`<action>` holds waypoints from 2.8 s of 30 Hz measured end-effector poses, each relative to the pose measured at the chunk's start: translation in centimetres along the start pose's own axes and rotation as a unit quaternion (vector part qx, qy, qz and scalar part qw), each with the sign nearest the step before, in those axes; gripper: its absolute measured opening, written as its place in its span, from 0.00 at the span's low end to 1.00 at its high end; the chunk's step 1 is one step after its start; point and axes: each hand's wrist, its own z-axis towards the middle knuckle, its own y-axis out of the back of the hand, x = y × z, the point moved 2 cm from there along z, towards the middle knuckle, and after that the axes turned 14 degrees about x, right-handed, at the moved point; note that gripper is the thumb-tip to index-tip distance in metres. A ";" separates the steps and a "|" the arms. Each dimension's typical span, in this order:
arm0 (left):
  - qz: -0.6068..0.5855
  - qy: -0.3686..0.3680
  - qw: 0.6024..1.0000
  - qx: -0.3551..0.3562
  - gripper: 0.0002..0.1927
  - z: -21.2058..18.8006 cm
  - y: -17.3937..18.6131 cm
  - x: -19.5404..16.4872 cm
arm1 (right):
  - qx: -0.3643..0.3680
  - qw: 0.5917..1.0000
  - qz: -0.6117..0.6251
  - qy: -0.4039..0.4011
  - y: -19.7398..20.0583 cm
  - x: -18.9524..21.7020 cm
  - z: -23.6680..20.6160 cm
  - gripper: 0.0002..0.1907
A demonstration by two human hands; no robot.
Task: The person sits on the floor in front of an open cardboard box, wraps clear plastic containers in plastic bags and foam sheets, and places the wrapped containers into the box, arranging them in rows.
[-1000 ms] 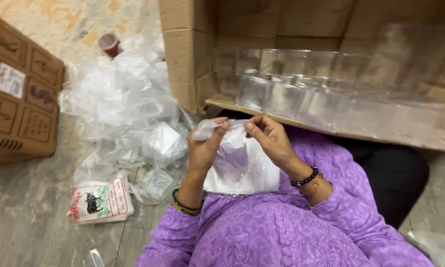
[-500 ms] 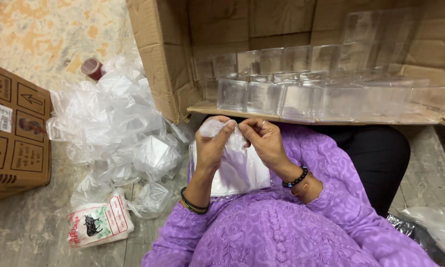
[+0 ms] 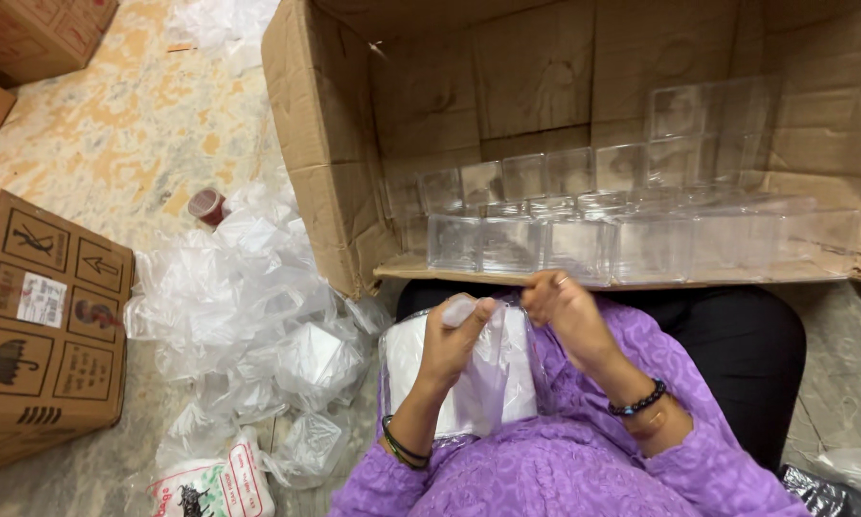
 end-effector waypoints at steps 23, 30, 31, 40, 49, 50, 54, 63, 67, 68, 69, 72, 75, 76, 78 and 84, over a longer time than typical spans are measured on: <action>0.085 0.046 0.995 0.013 0.21 1.8 -2.4 3.6 | -0.006 0.999 0.044 0.005 1.5 -1.8 -1.6 0.06; -0.123 0.024 0.971 0.203 0.12 2.3 -2.9 2.4 | 0.104 0.988 0.107 -0.035 2.6 0.7 -2.2 0.13; -0.180 0.065 0.955 0.227 0.11 2.4 -2.7 2.4 | 0.129 0.985 0.101 -0.061 2.8 1.6 -2.6 0.12; -0.106 -0.004 0.943 0.314 0.13 9.7 2.2 6.9 | 0.059 0.986 -0.136 -0.078 10.3 8.2 -1.2 0.14; 0.081 -0.056 0.994 0.046 0.13 17.2 -3.3 10.8 | -0.145 0.591 -0.792 -0.048 12.8 5.3 5.4 0.14; 0.081 -0.058 0.994 0.038 0.13 17.1 -3.8 10.7 | -0.135 0.586 -0.795 -0.076 12.7 5.1 5.3 0.12; 0.080 -0.061 0.995 0.027 0.15 16.4 -4.7 9.8 | -0.183 0.599 -0.777 -0.063 11.4 4.8 3.9 0.13; 0.074 -0.117 0.990 0.004 0.22 16.4 -4.8 9.8 | -0.270 0.638 -0.720 -0.052 12.5 3.6 4.1 0.11; 0.110 -0.162 0.981 0.001 0.15 16.4 -4.3 9.7 | -0.275 0.692 -0.655 0.129 14.4 2.7 4.3 0.10; 0.066 -0.103 0.992 0.001 0.15 16.3 -4.2 9.7 | -0.267 0.701 -0.637 0.176 14.4 2.5 4.2 0.10; 0.021 -0.042 0.999 0.000 0.16 16.0 -4.0 9.7 | -0.257 0.811 -0.499 0.163 14.8 2.1 4.3 0.10; -0.036 0.151 0.987 -0.029 0.23 13.3 -2.6 9.2 | -0.197 0.967 -0.131 0.100 13.6 0.1 4.3 0.09; -0.126 0.133 0.983 -0.014 0.20 8.0 1.3 8.7 | -0.139 0.989 0.006 0.051 9.2 -2.1 3.9 0.05; -0.154 0.121 0.980 -0.025 0.19 6.1 3.4 8.9 | -0.118 0.992 0.035 0.030 7.3 -3.4 3.6 0.03; -0.184 0.119 0.973 -0.074 0.17 2.6 7.6 10.1 | -0.093 0.993 0.057 -0.050 3.7 -6.5 3.3 0.04; -0.195 0.207 0.937 -0.204 0.13 -3.3 13.3 14.7 | -0.040 0.986 -0.029 -0.156 -0.3 -13.6 5.8 0.15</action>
